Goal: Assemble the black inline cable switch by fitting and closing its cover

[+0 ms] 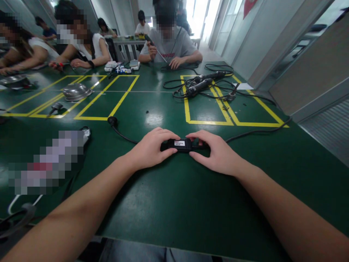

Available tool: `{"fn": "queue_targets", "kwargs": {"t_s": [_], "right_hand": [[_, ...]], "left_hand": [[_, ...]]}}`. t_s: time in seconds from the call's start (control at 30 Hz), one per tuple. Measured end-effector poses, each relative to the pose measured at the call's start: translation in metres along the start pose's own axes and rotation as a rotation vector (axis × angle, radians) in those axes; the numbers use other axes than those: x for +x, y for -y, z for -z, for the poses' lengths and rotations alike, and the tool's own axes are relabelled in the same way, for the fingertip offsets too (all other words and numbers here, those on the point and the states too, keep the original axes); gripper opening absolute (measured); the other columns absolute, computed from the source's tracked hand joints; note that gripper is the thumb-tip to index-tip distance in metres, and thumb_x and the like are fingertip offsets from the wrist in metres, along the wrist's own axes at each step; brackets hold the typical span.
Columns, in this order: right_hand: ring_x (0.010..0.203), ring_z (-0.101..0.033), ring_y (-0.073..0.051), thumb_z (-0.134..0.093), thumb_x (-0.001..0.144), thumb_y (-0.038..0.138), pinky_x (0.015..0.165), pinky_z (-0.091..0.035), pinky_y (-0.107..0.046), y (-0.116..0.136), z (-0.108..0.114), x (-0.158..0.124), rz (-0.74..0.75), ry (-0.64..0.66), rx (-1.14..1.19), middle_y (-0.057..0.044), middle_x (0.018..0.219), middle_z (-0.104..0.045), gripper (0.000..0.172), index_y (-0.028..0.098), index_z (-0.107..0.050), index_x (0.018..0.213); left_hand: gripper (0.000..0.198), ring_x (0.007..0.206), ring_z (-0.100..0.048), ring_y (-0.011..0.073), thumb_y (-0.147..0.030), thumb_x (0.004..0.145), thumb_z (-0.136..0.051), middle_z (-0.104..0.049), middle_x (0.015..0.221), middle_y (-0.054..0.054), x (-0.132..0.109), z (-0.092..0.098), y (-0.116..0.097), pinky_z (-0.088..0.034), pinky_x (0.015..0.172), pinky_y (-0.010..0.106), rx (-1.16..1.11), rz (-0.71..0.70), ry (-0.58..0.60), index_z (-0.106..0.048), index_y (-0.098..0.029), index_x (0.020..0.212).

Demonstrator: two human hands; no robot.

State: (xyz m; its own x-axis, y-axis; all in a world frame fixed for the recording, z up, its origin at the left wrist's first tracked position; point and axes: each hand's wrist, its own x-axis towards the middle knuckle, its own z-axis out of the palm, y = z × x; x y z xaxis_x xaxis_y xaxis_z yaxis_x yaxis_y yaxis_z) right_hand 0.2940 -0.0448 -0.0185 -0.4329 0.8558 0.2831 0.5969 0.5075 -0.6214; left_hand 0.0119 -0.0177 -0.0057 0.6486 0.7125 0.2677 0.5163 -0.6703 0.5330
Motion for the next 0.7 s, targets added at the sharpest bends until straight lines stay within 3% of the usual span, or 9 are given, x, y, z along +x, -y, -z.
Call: {"fn": "queue_targets", "kwargs": {"t_s": [0.17, 0.37, 0.7], "right_hand": [[0.099, -0.079, -0.029, -0.080, 0.100, 0.037, 0.093, -0.066, -0.045, -0.0012, -0.0019, 0.0043, -0.006, -0.005, 0.031, -0.009, 0.115, -0.085, 0.023, 0.026, -0.085, 0.119], [0.109, -0.081, -0.033, -0.081, 0.100, 0.035, 0.099, -0.067, -0.050, -0.0007, 0.0007, 0.0035, 0.019, 0.003, -0.023, -0.011, 0.119, -0.087, 0.023, 0.025, -0.085, 0.121], [0.109, -0.080, -0.033, -0.080, 0.101, 0.038, 0.097, -0.067, -0.050, -0.0002, -0.0009, 0.0028, 0.003, 0.024, -0.078, -0.012, 0.120, -0.087, 0.027, 0.026, -0.083, 0.125]], "left_hand": [[0.031, 0.118, -0.076, 0.0272, -0.025, 0.102, -0.086, -0.087, 0.125, 0.007, 0.0028, 0.0038, -0.0027, -0.060, 0.111, 0.045, 0.015, 0.036, 0.032, -0.083, -0.024, 0.133], [0.028, 0.117, -0.076, 0.0272, -0.025, 0.101, -0.087, -0.087, 0.125, 0.006, 0.0044, 0.0031, -0.0060, -0.059, 0.111, 0.046, 0.003, 0.060, 0.042, -0.084, -0.025, 0.129], [0.027, 0.116, -0.076, 0.0268, -0.024, 0.101, -0.085, -0.086, 0.122, 0.006, 0.0031, 0.0003, -0.0081, -0.059, 0.112, 0.047, -0.022, 0.084, 0.024, -0.083, -0.024, 0.129]]}}
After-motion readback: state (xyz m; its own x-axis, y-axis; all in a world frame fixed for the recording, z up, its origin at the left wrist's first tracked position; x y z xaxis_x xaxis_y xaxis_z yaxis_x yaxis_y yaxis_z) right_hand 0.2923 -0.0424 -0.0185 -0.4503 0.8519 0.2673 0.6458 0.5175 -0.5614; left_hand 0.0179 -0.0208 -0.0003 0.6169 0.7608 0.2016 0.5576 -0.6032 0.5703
